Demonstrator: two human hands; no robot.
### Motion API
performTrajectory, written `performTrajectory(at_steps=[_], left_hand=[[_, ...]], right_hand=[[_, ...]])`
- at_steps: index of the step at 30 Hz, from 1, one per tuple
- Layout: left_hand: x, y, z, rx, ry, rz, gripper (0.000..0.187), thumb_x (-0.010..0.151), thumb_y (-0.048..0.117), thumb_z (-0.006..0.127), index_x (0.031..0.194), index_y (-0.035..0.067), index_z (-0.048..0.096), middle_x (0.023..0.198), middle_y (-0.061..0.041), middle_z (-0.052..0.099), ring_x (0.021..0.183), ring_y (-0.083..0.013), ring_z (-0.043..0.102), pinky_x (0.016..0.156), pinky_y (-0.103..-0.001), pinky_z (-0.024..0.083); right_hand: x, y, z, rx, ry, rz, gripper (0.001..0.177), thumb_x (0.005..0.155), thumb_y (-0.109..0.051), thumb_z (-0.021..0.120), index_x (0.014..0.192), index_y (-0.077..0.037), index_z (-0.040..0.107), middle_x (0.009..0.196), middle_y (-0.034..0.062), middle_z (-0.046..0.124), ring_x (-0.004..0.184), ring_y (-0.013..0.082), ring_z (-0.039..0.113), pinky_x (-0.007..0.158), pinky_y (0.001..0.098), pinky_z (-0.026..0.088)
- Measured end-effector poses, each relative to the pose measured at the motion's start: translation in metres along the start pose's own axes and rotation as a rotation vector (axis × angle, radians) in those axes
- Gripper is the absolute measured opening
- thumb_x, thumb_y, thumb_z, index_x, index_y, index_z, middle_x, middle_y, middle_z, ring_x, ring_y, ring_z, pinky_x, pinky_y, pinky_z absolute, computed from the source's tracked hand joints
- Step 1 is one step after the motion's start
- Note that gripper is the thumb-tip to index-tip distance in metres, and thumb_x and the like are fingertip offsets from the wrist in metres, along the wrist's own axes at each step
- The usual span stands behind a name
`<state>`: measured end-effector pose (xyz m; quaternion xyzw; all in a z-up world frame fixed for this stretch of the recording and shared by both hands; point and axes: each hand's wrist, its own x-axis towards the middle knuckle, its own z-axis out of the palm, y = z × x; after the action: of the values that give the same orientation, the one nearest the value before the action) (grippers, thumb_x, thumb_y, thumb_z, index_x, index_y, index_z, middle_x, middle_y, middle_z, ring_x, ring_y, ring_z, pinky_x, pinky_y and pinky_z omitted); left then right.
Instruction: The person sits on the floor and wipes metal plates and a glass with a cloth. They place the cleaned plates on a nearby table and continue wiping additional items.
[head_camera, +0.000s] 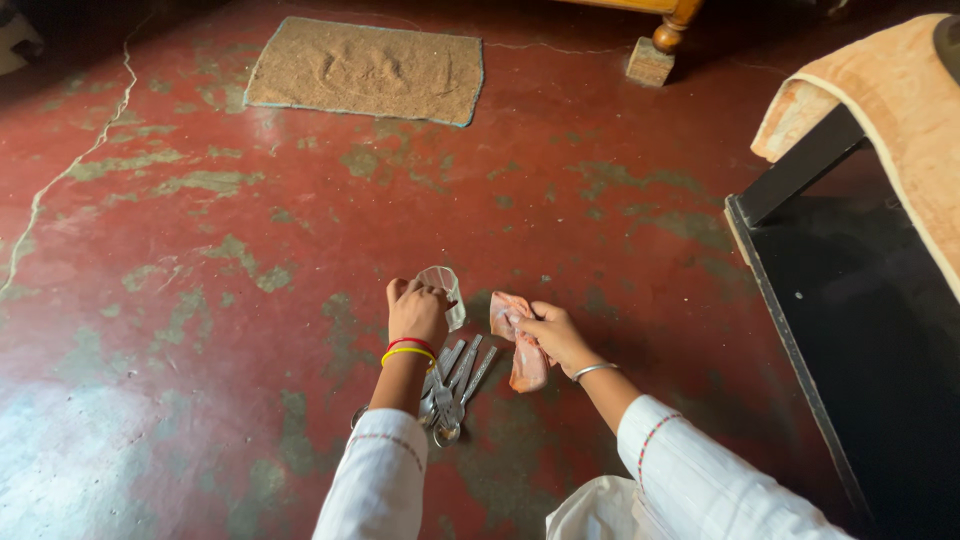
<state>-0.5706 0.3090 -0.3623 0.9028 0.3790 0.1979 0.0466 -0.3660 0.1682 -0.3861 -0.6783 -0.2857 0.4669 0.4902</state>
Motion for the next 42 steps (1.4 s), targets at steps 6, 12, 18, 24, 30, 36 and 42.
performTrajectory(at_steps=[6, 12, 18, 24, 30, 36, 42], left_hand=[[-0.035, 0.044, -0.031, -0.849, 0.120, -0.540, 0.033, 0.101, 0.030, 0.058, 0.082, 0.005, 0.069, 0.070, -0.010, 0.068, 0.063, -0.0203, 0.065, 0.065, -0.035, 0.050], [-0.099, 0.076, -0.016, -1.296, 0.295, -0.632, 0.037, 0.108, 0.025, 0.058, 0.081, 0.001, 0.066, 0.071, -0.001, 0.058, 0.066, -0.0068, 0.046, 0.056, -0.027, 0.038], [-0.179, 0.104, -0.041, -2.018, 0.395, -0.444, 0.028, 0.100, 0.012, 0.056, 0.101, -0.008, 0.075, 0.088, -0.008, 0.070, 0.074, -0.0142, 0.061, 0.065, -0.027, 0.045], [-0.221, 0.153, -0.120, -2.477, 0.242, -0.484, 0.038, 0.099, 0.032, 0.047, 0.120, 0.006, 0.065, 0.111, -0.014, 0.074, 0.098, -0.0292, 0.070, 0.089, -0.043, 0.055], [-0.204, 0.207, -0.154, -2.276, 0.464, -0.576, 0.030, 0.106, 0.032, 0.061, 0.128, 0.018, 0.076, 0.095, -0.005, 0.068, 0.083, -0.0198, 0.066, 0.076, -0.037, 0.053], [-0.194, 0.269, -0.203, -0.757, 0.425, -0.340, 0.049, 0.099, 0.044, 0.063, 0.066, 0.010, 0.073, 0.051, -0.001, 0.054, 0.047, -0.0166, 0.053, 0.049, -0.034, 0.043], [-0.178, 0.259, -0.237, -1.278, 0.335, -0.352, 0.064, 0.097, 0.044, 0.071, 0.050, 0.005, 0.054, 0.050, 0.002, 0.044, 0.050, -0.0072, 0.038, 0.046, -0.028, 0.029]], right_hand=[[-0.077, -0.068, 0.024, -0.203, 0.147, -0.400, 0.024, 0.091, -0.016, 0.068, 0.112, -0.005, 0.071, 0.087, 0.0033, 0.069, 0.070, 0.0087, 0.063, 0.062, 0.0252, 0.053], [-0.219, -0.106, 0.068, -1.101, 0.254, -1.030, 0.054, 0.076, -0.014, 0.073, 0.130, -0.012, 0.065, 0.135, 0.0095, 0.061, 0.116, 0.0297, 0.065, 0.088, 0.0457, 0.053], [-0.317, -0.099, 0.084, -1.137, 0.010, -0.765, 0.095, 0.070, -0.018, 0.079, 0.154, -0.008, 0.038, 0.157, 0.0220, 0.036, 0.106, 0.0383, 0.061, 0.091, 0.0468, 0.053], [-0.359, -0.092, 0.064, -0.591, -0.285, -0.496, 0.121, 0.064, -0.018, 0.085, 0.165, -0.016, 0.017, 0.163, 0.0100, 0.031, 0.119, 0.0246, 0.056, 0.100, 0.0383, 0.049], [-0.393, -0.111, 0.009, 0.050, -0.452, -0.363, 0.118, 0.069, -0.021, 0.087, 0.166, -0.012, 0.021, 0.163, 0.0131, 0.040, 0.141, 0.0222, 0.045, 0.108, 0.0340, 0.043], [-0.443, -0.131, -0.001, -0.779, 0.115, -0.716, 0.123, 0.061, -0.027, 0.095, 0.162, -0.012, 0.026, 0.155, 0.0135, 0.047, 0.134, 0.0286, 0.055, 0.102, 0.0399, 0.050], [-0.455, -0.141, 0.003, -0.507, -0.007, -0.750, 0.121, 0.066, -0.024, 0.089, 0.164, -0.011, 0.019, 0.166, 0.0107, 0.034, 0.136, 0.0240, 0.048, 0.106, 0.0341, 0.044]])
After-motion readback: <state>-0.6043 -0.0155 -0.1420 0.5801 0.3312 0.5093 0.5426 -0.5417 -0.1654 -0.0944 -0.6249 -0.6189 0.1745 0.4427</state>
